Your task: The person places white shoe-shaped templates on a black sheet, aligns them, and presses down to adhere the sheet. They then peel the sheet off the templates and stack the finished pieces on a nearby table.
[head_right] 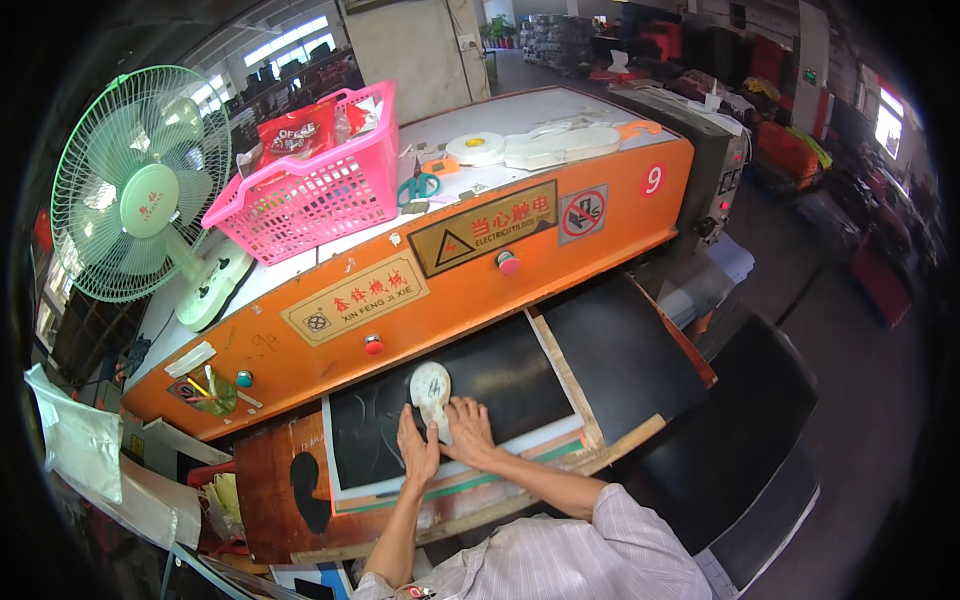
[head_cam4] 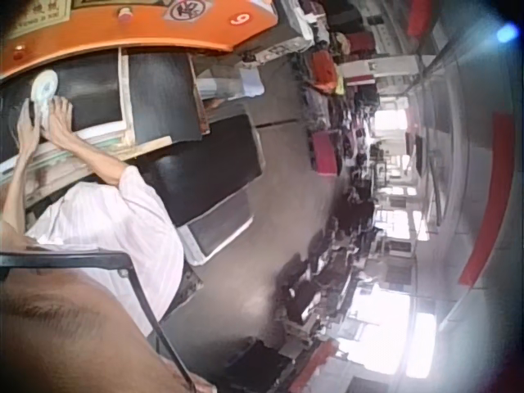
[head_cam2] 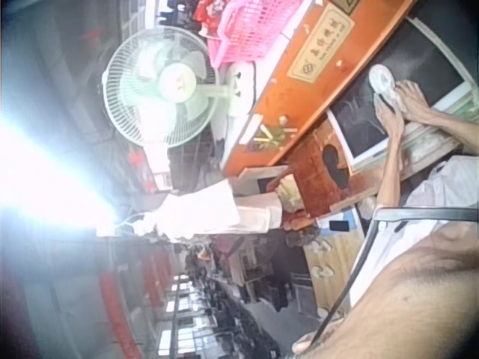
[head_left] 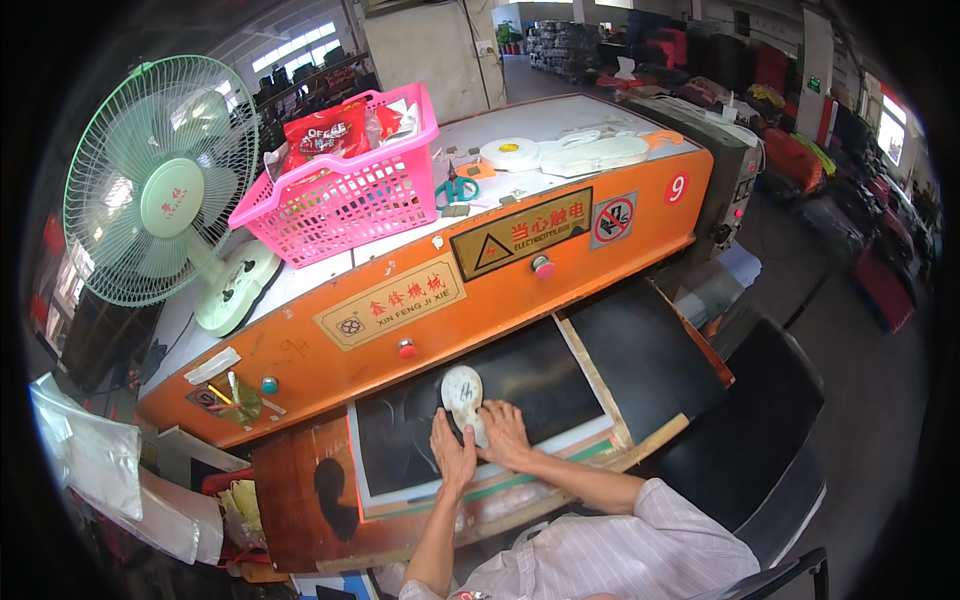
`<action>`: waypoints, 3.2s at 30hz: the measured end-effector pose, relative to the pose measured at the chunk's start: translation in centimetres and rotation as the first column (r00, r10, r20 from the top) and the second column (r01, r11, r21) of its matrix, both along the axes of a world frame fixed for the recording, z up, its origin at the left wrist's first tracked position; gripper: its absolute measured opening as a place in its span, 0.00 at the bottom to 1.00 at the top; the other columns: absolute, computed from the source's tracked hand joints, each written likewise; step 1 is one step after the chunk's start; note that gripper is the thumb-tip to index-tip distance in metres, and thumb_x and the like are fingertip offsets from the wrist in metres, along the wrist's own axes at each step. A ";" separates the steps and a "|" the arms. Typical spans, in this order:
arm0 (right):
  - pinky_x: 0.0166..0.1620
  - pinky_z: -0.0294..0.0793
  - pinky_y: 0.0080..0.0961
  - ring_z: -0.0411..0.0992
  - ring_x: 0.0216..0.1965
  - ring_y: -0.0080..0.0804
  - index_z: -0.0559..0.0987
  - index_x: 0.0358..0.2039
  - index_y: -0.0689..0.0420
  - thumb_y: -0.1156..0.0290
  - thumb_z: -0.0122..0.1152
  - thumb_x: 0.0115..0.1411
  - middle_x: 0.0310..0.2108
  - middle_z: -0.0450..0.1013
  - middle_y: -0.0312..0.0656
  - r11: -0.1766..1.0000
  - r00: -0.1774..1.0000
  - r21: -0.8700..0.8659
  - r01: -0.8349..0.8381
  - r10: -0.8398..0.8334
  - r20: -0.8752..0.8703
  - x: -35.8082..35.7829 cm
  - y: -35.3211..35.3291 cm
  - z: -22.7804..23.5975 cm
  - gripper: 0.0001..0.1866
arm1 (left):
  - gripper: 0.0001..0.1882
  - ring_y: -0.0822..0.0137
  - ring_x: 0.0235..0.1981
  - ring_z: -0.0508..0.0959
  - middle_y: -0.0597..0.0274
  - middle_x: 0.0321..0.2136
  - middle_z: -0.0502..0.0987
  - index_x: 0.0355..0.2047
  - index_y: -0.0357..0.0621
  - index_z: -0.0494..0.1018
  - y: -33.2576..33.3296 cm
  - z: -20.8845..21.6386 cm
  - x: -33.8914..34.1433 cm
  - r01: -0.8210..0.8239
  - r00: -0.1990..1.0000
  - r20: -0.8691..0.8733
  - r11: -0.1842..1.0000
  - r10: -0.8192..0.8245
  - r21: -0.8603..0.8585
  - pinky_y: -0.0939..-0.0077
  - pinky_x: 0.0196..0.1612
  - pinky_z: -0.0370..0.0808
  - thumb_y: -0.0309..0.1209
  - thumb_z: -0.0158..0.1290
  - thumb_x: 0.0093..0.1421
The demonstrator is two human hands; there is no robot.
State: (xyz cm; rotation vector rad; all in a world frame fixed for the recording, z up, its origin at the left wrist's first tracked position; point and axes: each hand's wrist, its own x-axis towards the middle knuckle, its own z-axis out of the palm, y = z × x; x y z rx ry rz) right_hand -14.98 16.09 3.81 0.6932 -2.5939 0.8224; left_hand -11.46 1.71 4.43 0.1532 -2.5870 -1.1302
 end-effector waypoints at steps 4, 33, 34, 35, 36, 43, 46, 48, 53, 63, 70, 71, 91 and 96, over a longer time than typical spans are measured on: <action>0.60 0.61 0.48 0.67 0.55 0.50 0.77 0.53 0.66 0.65 0.70 0.52 0.51 0.73 0.53 0.997 0.981 -0.074 0.011 0.004 0.195 3.2 0.1 -1.3 0.29 | 0.39 0.40 0.74 0.55 0.33 0.72 0.56 0.74 0.26 0.49 2.3 -1.9 2.5 0.016 0.996 0.090 1.000 -0.018 0.022 0.50 0.76 0.47 0.45 0.42 0.74; 0.55 0.67 0.45 0.71 0.50 0.50 0.77 0.50 0.62 0.62 0.80 0.44 0.46 0.74 0.50 0.992 0.998 -0.117 -0.041 0.045 0.037 -6.9 12.5 -0.3 0.34 | 0.11 0.51 0.37 0.80 0.50 0.35 0.81 0.43 0.38 0.82 3.0 -2.0 14.7 -0.182 0.980 -0.057 0.978 0.189 0.100 0.58 0.44 0.76 0.22 0.55 0.62; 0.55 0.67 0.45 0.71 0.51 0.50 0.77 0.50 0.62 0.62 0.80 0.44 0.46 0.74 0.50 0.990 0.999 -0.135 -0.041 0.043 0.010 -7.8 12.1 -0.4 0.34 | 0.10 0.52 0.34 0.80 0.52 0.33 0.81 0.42 0.39 0.82 2.7 -3.1 14.0 -0.197 0.977 -0.078 0.980 0.198 0.019 0.59 0.41 0.77 0.21 0.55 0.61; 0.55 0.67 0.45 0.71 0.51 0.51 0.77 0.49 0.62 0.61 0.80 0.46 0.46 0.74 0.50 0.989 0.999 -0.143 -0.030 0.029 -0.014 -8.7 11.6 -0.2 0.32 | 0.09 0.52 0.32 0.80 0.53 0.30 0.81 0.40 0.40 0.83 2.4 -4.0 13.1 -0.201 0.974 -0.121 0.978 0.194 -0.049 0.60 0.39 0.77 0.21 0.55 0.61; 0.55 0.67 0.45 0.71 0.50 0.51 0.77 0.49 0.62 0.62 0.79 0.47 0.46 0.74 0.50 0.989 0.999 -0.150 -0.007 0.001 -0.043 -9.3 11.2 0.2 0.32 | 0.09 0.53 0.29 0.80 0.54 0.28 0.81 0.38 0.41 0.83 2.1 -4.8 12.2 -0.215 0.967 -0.160 0.971 0.197 -0.105 0.60 0.36 0.77 0.21 0.56 0.60; 0.37 0.71 0.40 0.71 0.32 0.43 0.76 0.30 0.58 0.72 0.68 0.62 0.27 0.71 0.43 0.800 0.962 -0.595 0.082 -0.218 -0.161 -16.5 10.4 10.3 0.08 | 0.08 0.50 0.29 0.81 0.52 0.28 0.83 0.35 0.43 0.84 0.1 -6.2 4.3 -0.311 0.937 -0.214 0.940 0.278 -0.140 0.56 0.36 0.78 0.25 0.56 0.60; 0.36 0.71 0.41 0.72 0.31 0.43 0.75 0.29 0.57 0.71 0.69 0.60 0.27 0.71 0.43 0.907 0.945 -0.408 0.104 -0.218 -0.244 -19.7 10.5 13.6 0.10 | 0.08 0.48 0.30 0.81 0.49 0.28 0.83 0.35 0.41 0.84 -0.2 -5.6 1.3 -0.328 0.941 -0.124 0.939 0.315 -0.104 0.54 0.40 0.78 0.27 0.55 0.60; 0.36 0.72 0.41 0.73 0.32 0.44 0.76 0.31 0.56 0.69 0.69 0.59 0.27 0.71 0.42 0.906 0.977 -0.419 0.054 -0.134 -0.163 -19.0 11.8 13.5 0.09 | 0.08 0.47 0.31 0.81 0.49 0.28 0.84 0.34 0.41 0.84 -1.0 -4.6 -0.4 -0.320 0.945 -0.101 0.944 0.312 -0.084 0.53 0.42 0.78 0.28 0.55 0.60; 0.42 0.76 0.44 0.76 0.37 0.47 0.80 0.36 0.57 0.66 0.68 0.58 0.31 0.76 0.44 0.925 0.997 -0.373 0.070 -0.073 0.005 -13.5 14.0 7.6 0.10 | 0.10 0.44 0.33 0.80 0.48 0.26 0.82 0.33 0.40 0.83 -2.2 -2.4 -3.9 -0.348 0.937 0.019 0.938 0.348 -0.004 0.52 0.49 0.75 0.31 0.55 0.60; 0.63 0.65 0.51 0.71 0.56 0.52 0.81 0.50 0.57 0.61 0.68 0.57 0.48 0.77 0.51 0.991 0.989 -0.128 0.041 -0.022 0.148 -5.8 9.1 -1.9 0.22 | 0.11 0.50 0.34 0.82 0.52 0.24 0.82 0.32 0.44 0.84 -3.7 -3.1 -4.7 -0.327 0.942 0.079 0.945 0.326 0.001 0.55 0.44 0.78 0.37 0.57 0.58; 0.57 0.71 0.49 0.75 0.52 0.52 0.85 0.40 0.55 0.63 0.67 0.58 0.44 0.81 0.51 0.981 0.973 -0.160 0.111 -0.074 0.220 -6.6 8.7 -2.3 0.12 | 0.12 0.50 0.33 0.84 0.49 0.26 0.83 0.34 0.41 0.84 -5.1 -4.5 -4.6 -0.206 0.978 0.045 0.975 0.203 0.082 0.57 0.43 0.79 0.35 0.57 0.58; 0.55 0.73 0.50 0.76 0.50 0.54 0.86 0.39 0.56 0.63 0.67 0.58 0.42 0.81 0.53 0.979 0.960 -0.159 0.128 -0.082 0.268 -6.7 8.7 -2.2 0.12 | 0.13 0.53 0.31 0.85 0.48 0.26 0.84 0.35 0.38 0.84 -5.1 -4.6 -4.4 -0.169 0.986 0.003 0.980 0.169 0.110 0.59 0.41 0.79 0.35 0.58 0.59; 0.64 0.59 0.52 0.62 0.63 0.53 0.73 0.59 0.66 0.56 0.81 0.45 0.60 0.68 0.54 0.984 0.981 0.054 0.172 -0.176 0.076 1.9 13.2 2.1 0.44 | 0.33 0.44 0.70 0.64 0.45 0.66 0.69 0.65 0.36 0.68 2.4 1.9 3.0 0.336 0.930 -0.058 0.905 -0.362 -0.261 0.50 0.71 0.59 0.34 0.62 0.61; 0.63 0.58 0.51 0.66 0.58 0.48 0.76 0.54 0.65 0.57 0.81 0.46 0.54 0.72 0.50 0.989 0.961 0.068 0.132 -0.145 0.234 5.3 14.0 0.7 0.39 | 0.37 0.42 0.75 0.55 0.41 0.72 0.59 0.70 0.34 0.60 5.8 0.2 3.8 0.489 0.864 0.291 0.824 -0.412 -0.286 0.46 0.75 0.51 0.40 0.57 0.65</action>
